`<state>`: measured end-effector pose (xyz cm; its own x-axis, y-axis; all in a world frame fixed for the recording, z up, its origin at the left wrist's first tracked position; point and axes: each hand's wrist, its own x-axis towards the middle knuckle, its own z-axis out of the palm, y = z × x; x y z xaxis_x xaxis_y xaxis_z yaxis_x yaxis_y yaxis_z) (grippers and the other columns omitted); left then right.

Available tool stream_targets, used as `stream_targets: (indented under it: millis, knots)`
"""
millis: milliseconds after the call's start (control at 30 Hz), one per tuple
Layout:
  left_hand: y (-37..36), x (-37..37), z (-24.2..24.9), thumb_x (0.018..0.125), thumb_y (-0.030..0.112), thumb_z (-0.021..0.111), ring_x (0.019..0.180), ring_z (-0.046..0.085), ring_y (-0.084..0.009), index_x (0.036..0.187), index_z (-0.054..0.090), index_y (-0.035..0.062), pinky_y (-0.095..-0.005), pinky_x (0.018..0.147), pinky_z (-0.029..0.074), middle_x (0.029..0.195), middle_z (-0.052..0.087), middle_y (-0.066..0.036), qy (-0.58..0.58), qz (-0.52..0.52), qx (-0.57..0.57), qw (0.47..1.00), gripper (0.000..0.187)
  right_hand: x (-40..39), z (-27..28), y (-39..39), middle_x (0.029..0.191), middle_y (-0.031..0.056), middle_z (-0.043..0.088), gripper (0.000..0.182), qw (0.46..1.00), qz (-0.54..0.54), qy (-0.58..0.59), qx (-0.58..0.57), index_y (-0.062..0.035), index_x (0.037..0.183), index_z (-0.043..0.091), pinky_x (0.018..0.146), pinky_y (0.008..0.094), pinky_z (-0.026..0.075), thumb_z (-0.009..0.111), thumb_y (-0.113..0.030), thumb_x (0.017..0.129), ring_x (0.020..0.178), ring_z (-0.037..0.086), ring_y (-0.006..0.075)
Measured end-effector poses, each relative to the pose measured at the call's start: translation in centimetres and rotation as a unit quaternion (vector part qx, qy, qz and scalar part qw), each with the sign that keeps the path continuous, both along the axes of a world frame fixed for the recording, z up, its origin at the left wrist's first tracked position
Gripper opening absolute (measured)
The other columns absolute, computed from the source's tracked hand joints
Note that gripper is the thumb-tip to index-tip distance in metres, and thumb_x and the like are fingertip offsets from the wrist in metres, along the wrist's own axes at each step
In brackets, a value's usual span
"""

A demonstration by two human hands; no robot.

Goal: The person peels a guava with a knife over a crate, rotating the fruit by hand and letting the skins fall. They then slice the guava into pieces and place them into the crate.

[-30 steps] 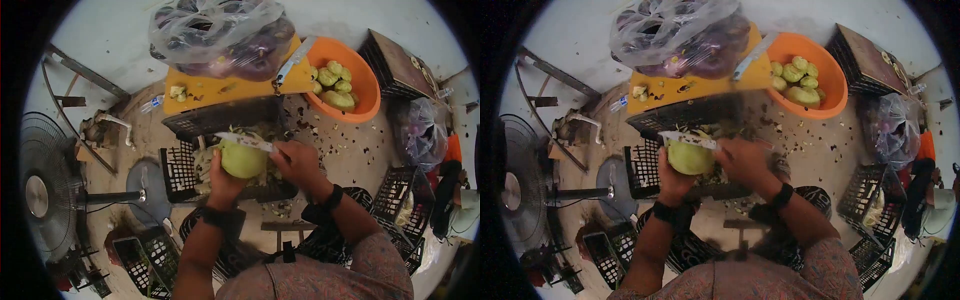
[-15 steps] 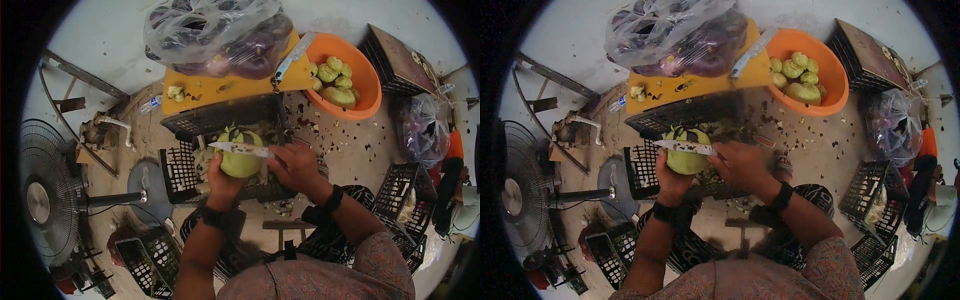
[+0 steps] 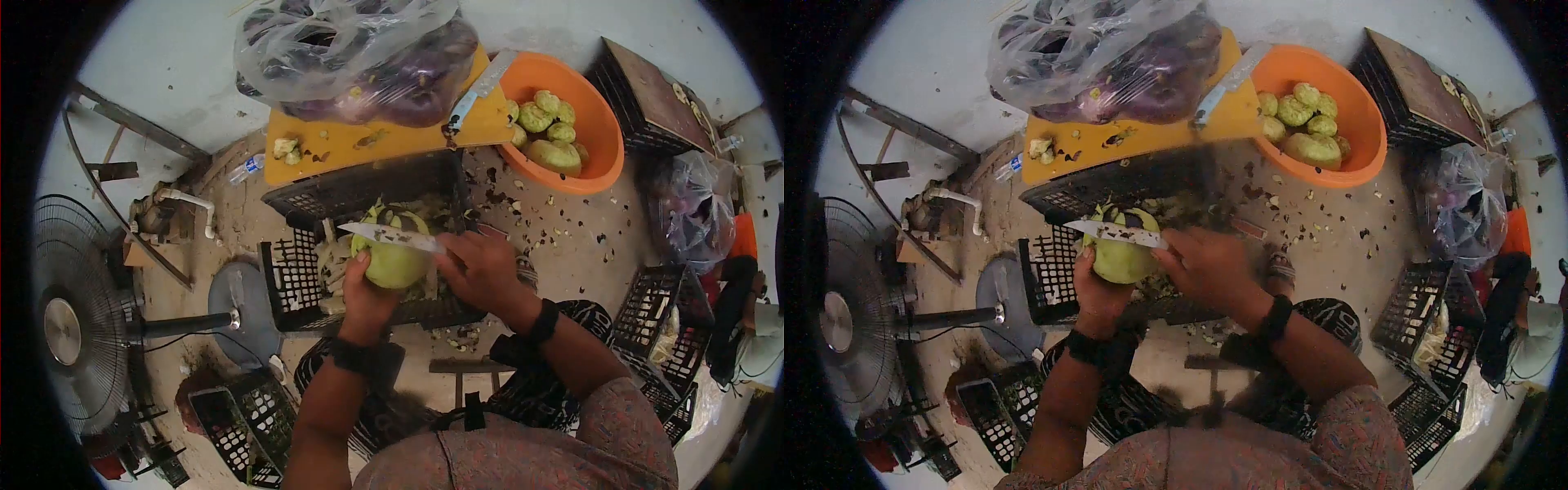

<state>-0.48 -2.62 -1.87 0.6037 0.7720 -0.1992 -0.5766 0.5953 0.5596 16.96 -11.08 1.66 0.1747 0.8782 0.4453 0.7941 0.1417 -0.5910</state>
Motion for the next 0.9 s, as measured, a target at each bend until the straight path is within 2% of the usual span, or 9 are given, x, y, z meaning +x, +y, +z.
stream_targets:
  millis: [33,100,367,467,533,667,733,900]
  knots:
    - [0.02,-0.09,-0.23,0.085,0.040,0.051,0.119,0.051,-0.0289,0.134,0.042,0.0078,-0.0460,0.103,0.038,0.129,0.052,-0.011,0.024,-0.008,0.017,1.000,0.059,-0.02,0.09,0.11,0.070,0.0100,0.060,0.021,1.000,-0.001,0.000,0.000,-0.0106,0.095,0.064,0.052,0.0403,0.047,0.063,-0.030,0.085,0.063,0.061,0.0292]
    - [-0.03,-0.24,-0.60,0.085,0.040,0.051,0.118,0.051,-0.0288,0.133,0.043,0.0077,-0.0457,0.102,0.038,0.128,0.053,-0.011,0.039,-0.011,0.010,0.999,0.058,-0.03,0.33,0.32,0.063,0.0073,0.057,0.018,1.000,-0.012,-0.019,0.003,-0.0076,0.091,0.065,0.056,0.0384,0.046,0.070,-0.019,0.077,0.056,0.058,0.0280]
    - [-0.04,-0.09,-0.30,0.085,0.040,0.051,0.116,0.052,-0.0289,0.131,0.045,0.0081,-0.0460,0.101,0.039,0.126,0.054,-0.011,0.031,-0.018,0.017,0.999,0.056,0.38,0.44,0.37,0.064,0.0088,0.058,0.019,1.000,-0.002,-0.007,-0.003,-0.0060,0.090,0.065,0.053,0.0380,0.046,0.070,-0.019,0.077,0.057,0.058,0.0286]
    - [0.23,-0.15,0.08,0.085,0.041,0.050,0.116,0.052,-0.0294,0.130,0.045,0.0088,-0.0478,0.101,0.039,0.126,0.054,-0.011,-0.002,-0.024,-0.023,0.999,0.055,0.56,0.66,0.25,0.064,0.0092,0.058,0.020,1.000,-0.004,-0.002,0.000,-0.0055,0.090,0.065,0.053,0.0380,0.047,0.071,-0.019,0.076,0.058,0.059,0.0284]
    - [0.42,-0.11,-0.05,0.084,0.036,0.053,0.112,0.054,-0.0314,0.127,0.046,0.0041,-0.0480,0.099,0.041,0.122,0.055,-0.015,-0.025,0.021,-0.030,0.999,0.054,0.76,0.67,0.19,0.063,0.0092,0.058,0.020,1.000,-0.004,0.001,0.009,-0.0052,0.090,0.065,0.053,0.0381,0.047,0.071,-0.019,0.076,0.058,0.059,0.0284]
    - [0.20,-0.25,-0.51,0.084,0.034,0.053,0.113,0.054,-0.0309,0.128,0.046,0.0039,-0.0474,0.099,0.041,0.122,0.055,-0.015,-0.019,0.025,-0.047,0.998,0.054,0.79,0.61,0.13,0.063,0.0099,0.057,0.019,1.000,-0.006,0.002,0.011,-0.0052,0.089,0.064,0.052,0.0382,0.047,0.070,-0.019,0.077,0.058,0.059,0.0287]
    - [-0.08,-0.24,-0.59,0.084,0.042,0.051,0.115,0.053,-0.0303,0.129,0.046,0.0082,-0.0479,0.101,0.039,0.123,0.055,-0.012,0.050,-0.015,-0.007,0.999,0.056,0.72,0.72,0.19,0.063,0.0103,0.057,0.019,1.000,-0.015,-0.002,0.008,-0.0053,0.089,0.064,0.052,0.0380,0.047,0.070,-0.019,0.077,0.057,0.059,0.0289]
    - [-0.14,-0.01,0.09,0.084,0.040,0.053,0.115,0.053,-0.0303,0.130,0.045,0.0061,-0.0467,0.101,0.040,0.124,0.055,-0.013,0.014,-0.027,0.010,0.999,0.058,0.74,0.89,0.43,0.063,0.0098,0.058,0.018,1.000,-0.008,-0.007,-0.009,-0.0062,0.089,0.064,0.051,0.0377,0.047,0.070,-0.020,0.078,0.057,0.059,0.0284]
